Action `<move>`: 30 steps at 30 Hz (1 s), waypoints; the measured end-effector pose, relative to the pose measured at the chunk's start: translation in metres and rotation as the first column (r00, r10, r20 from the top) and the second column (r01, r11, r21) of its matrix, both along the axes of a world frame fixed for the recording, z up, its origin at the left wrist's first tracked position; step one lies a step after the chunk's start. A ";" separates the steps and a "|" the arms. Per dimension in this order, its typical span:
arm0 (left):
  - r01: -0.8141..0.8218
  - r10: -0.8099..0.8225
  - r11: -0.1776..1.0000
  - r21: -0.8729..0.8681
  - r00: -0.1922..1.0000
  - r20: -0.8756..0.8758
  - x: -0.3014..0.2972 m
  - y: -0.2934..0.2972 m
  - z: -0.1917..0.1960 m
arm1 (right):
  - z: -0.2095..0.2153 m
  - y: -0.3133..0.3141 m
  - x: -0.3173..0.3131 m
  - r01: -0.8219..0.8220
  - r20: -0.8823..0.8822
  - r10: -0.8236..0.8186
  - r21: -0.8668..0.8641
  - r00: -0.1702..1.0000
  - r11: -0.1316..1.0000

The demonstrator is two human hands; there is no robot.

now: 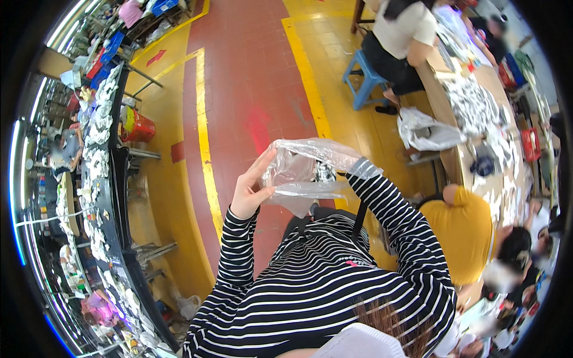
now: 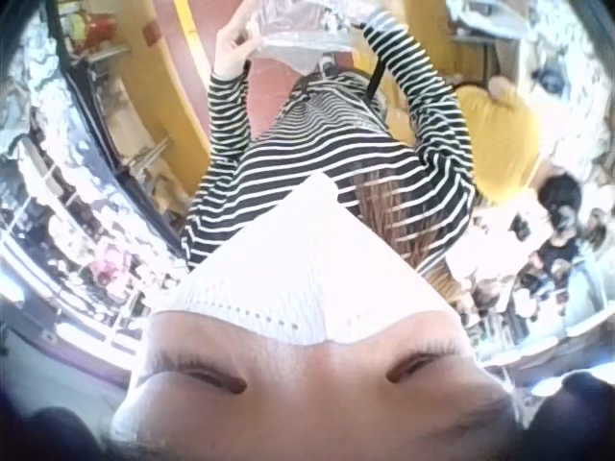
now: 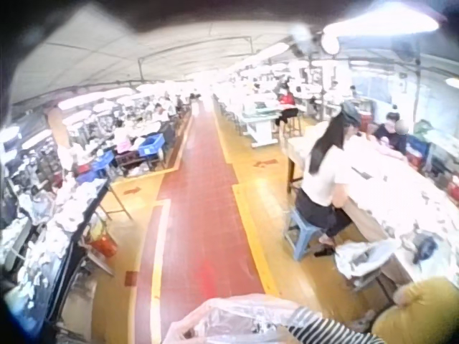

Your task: The person walks through a garment factory floor, picks up a plastic bag of small fabric pieces, and places it on a table. They then open the bag and sort the small fabric pieces by hand into piles on the table.

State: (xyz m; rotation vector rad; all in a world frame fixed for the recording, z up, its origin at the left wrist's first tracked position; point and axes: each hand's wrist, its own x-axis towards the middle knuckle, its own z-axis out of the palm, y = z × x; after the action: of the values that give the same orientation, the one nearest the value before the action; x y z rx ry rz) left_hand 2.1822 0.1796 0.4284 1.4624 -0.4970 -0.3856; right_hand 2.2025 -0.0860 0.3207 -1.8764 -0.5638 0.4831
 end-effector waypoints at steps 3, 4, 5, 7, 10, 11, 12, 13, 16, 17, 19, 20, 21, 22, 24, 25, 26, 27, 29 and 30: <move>-0.094 0.093 0.995 -0.021 0.996 -0.013 0.058 0.004 0.005 | -0.003 0.002 0.084 -0.022 0.058 0.026 -0.069 0.998 0.997; -0.134 0.133 0.990 -0.047 0.991 -0.035 0.080 0.003 0.005 | -0.005 0.004 0.111 -0.018 0.084 0.027 -0.100 0.996 0.995; -0.177 0.174 0.981 -0.076 0.983 -0.051 0.103 0.001 0.004 | -0.008 0.006 0.138 -0.008 0.107 0.022 -0.133 0.994 0.991; -0.228 0.219 0.969 -0.096 0.971 -0.092 0.148 0.002 0.002 | -0.016 0.010 0.191 0.031 0.164 0.003 -0.201 0.986 0.979; -0.275 0.267 0.958 -0.085 0.959 -0.097 0.227 0.001 -0.012 | -0.032 0.009 0.264 0.058 0.184 -0.009 -0.261 0.983 0.964; -0.283 0.267 0.953 -0.108 0.953 -0.141 0.256 -0.001 -0.019 | -0.037 0.005 0.286 0.031 0.136 0.001 -0.230 0.991 0.973; -0.285 0.259 0.951 -0.122 0.947 -0.190 0.285 -0.004 -0.025 | -0.040 -0.001 0.307 0.007 0.076 0.007 -0.179 0.997 0.984; -0.258 0.227 0.955 -0.146 0.954 -0.197 0.316 -0.007 -0.029 | -0.040 -0.006 0.323 0.004 0.048 0.006 -0.187 0.999 0.982; -0.292 0.250 0.947 -0.130 0.929 -0.272 0.413 -0.022 -0.031 | -0.035 -0.012 0.362 0.141 -0.172 -0.125 0.090 0.977 0.986; -0.296 0.255 0.948 -0.114 0.925 -0.283 0.446 -0.030 -0.032 | -0.034 -0.016 0.372 0.204 -0.234 -0.167 0.144 0.958 0.968; -0.297 0.269 0.946 -0.126 0.941 -0.204 0.508 -0.045 -0.031 | -0.036 -0.024 0.389 0.272 -0.345 -0.173 0.263 0.923 0.926; -0.302 0.275 0.946 -0.117 0.940 -0.202 0.540 -0.052 -0.029 | -0.041 -0.028 0.398 0.303 -0.296 -0.253 0.136 0.921 0.943; -0.305 0.281 0.946 -0.110 0.940 -0.194 0.574 -0.056 -0.028 | -0.047 -0.032 0.412 0.342 -0.244 -0.325 0.029 0.914 0.939; -0.312 0.277 0.944 -0.108 0.926 -0.257 0.604 -0.063 -0.026 | -0.053 -0.035 0.421 0.426 -0.237 -0.424 -0.046 0.874 0.904; -0.284 0.267 0.958 -0.035 0.932 -0.246 0.667 -0.074 -0.026 | -0.067 -0.041 0.446 0.515 -0.309 -0.514 -0.086 0.800 0.853; -0.287 0.274 0.957 -0.031 0.938 -0.213 0.702 -0.086 -0.028 | -0.073 -0.047 0.469 0.515 -0.419 -0.511 -0.113 0.751 0.849; -0.291 0.263 0.951 -0.104 0.939 -0.223 0.737 -0.097 -0.031 | -0.078 -0.054 0.496 0.508 -0.462 -0.561 -0.247 0.687 0.825; -0.267 0.236 0.950 -0.164 0.954 -0.186 0.762 -0.106 -0.034 | -0.079 -0.070 0.524 0.586 -0.541 -0.531 -0.084 0.652 0.806; -0.311 0.282 0.943 -0.116 0.935 -0.215 0.820 -0.118 -0.029 | -0.069 -0.101 0.598 0.739 -0.622 -0.518 0.152 0.588 0.657; -0.365 0.335 0.924 -0.113 0.916 -0.219 0.845 -0.124 -0.027 | -0.058 -0.116 0.636 0.790 -0.666 -0.484 0.276 0.568 0.548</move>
State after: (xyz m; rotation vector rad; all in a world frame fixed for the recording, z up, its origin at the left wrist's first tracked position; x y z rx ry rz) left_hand 3.0277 0.0553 0.4017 1.3165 -0.0960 -0.1960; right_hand 2.8382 -0.2018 0.2631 -1.1589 0.3957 0.2355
